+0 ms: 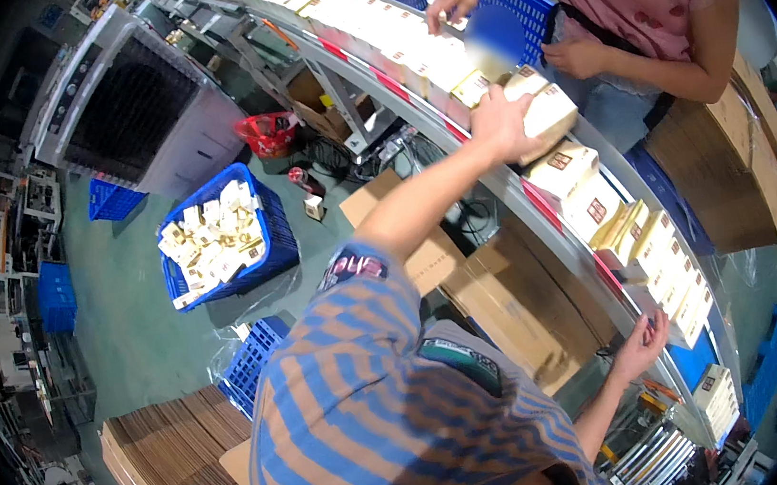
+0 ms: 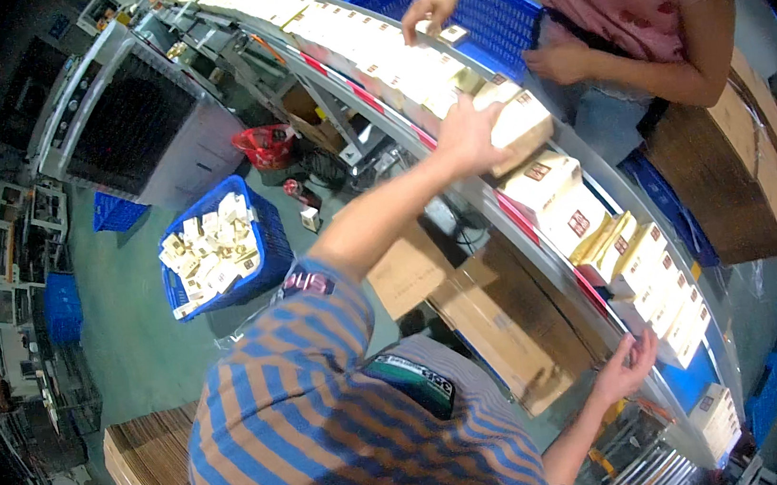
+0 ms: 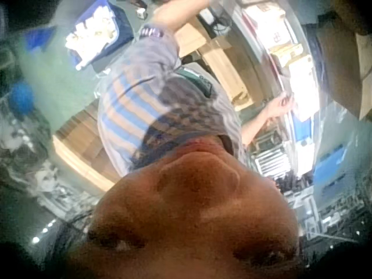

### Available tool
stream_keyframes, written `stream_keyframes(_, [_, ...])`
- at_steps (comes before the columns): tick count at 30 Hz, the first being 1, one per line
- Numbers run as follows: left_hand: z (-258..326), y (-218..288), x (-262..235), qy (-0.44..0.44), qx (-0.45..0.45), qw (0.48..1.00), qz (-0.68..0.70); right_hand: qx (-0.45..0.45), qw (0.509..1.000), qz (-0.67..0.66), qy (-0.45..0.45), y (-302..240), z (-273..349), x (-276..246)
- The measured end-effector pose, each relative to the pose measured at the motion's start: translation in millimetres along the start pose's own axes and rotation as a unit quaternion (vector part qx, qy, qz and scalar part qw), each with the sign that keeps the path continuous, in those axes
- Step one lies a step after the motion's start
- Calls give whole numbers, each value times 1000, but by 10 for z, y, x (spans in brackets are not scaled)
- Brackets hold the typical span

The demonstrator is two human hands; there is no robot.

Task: The person picks up boxes from the floor and places them onto a conveyor belt, then takes boxes from the conveyor belt and places them into a larger cardboard box.

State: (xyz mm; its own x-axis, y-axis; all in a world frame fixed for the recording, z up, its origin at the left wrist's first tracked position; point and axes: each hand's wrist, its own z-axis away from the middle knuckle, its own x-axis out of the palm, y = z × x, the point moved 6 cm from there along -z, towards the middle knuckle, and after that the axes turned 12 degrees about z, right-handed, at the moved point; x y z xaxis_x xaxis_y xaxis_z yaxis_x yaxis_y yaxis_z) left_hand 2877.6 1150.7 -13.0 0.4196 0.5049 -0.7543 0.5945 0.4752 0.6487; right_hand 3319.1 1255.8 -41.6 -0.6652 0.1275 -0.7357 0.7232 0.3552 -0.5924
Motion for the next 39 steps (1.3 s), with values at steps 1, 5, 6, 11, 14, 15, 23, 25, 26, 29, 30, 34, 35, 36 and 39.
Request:
stream_keyframes(1, [280,174,-300,85,58,995,5,0,1000,-2,8,-6,20,-3])
stream_keyframes(5, [1306,-323,-1609,288,200,936,-32,-64,997,-35,2,-524,-14,254])
stream_keyframes(6, [1568,-731,-1913,306,126,934,-136,-85,996,-38,4,-679,-26,371])
stream_keyframes(11, [3460,-3617,-3514,332,-463,789,-232,-106,971,-175,-122,-1641,97,1100])
stream_keyframes(14, [3642,-4064,-3495,263,-427,854,-140,-220,959,-143,-110,-2157,375,1250])
stream_keyframes(15, [3535,-4221,-3343,219,-416,879,-80,-232,953,-147,-127,-2223,480,1349])
stream_keyframes(23, [893,-3837,-2424,221,-57,973,-32,-139,973,-83,-165,-2568,929,1620])
stream_keyframes(25, [153,-3624,-2383,261,74,962,-45,-112,980,-64,-153,-2557,1057,1584])
stream_keyframes(26, [-159,-3592,-2376,271,88,958,-34,-129,980,-44,-147,-2576,1135,1576])
stream_keyframes(29, [-1039,-3563,-2416,257,109,960,-13,-90,983,-23,-161,-2732,1386,1588])
stream_keyframes(30, [-1296,-3668,-2360,218,63,973,-30,-76,984,-29,-159,-2770,1442,1613])
stream_keyframes(34, [-1623,-3518,-2290,47,-16,993,-105,-8,983,-25,-180,-2867,1672,1746])
stream_keyframes(35, [-1636,-3475,-2263,29,-19,994,-105,1,983,-19,-184,-2856,1708,1755])
stream_keyframes(36, [-1626,-3428,-2239,12,-23,994,-108,9,982,-16,-188,-2831,1752,1777])
stream_keyframes(39, [-1707,-3294,-2182,-60,-46,987,-140,21,980,-14,-199,-2863,1796,1897])
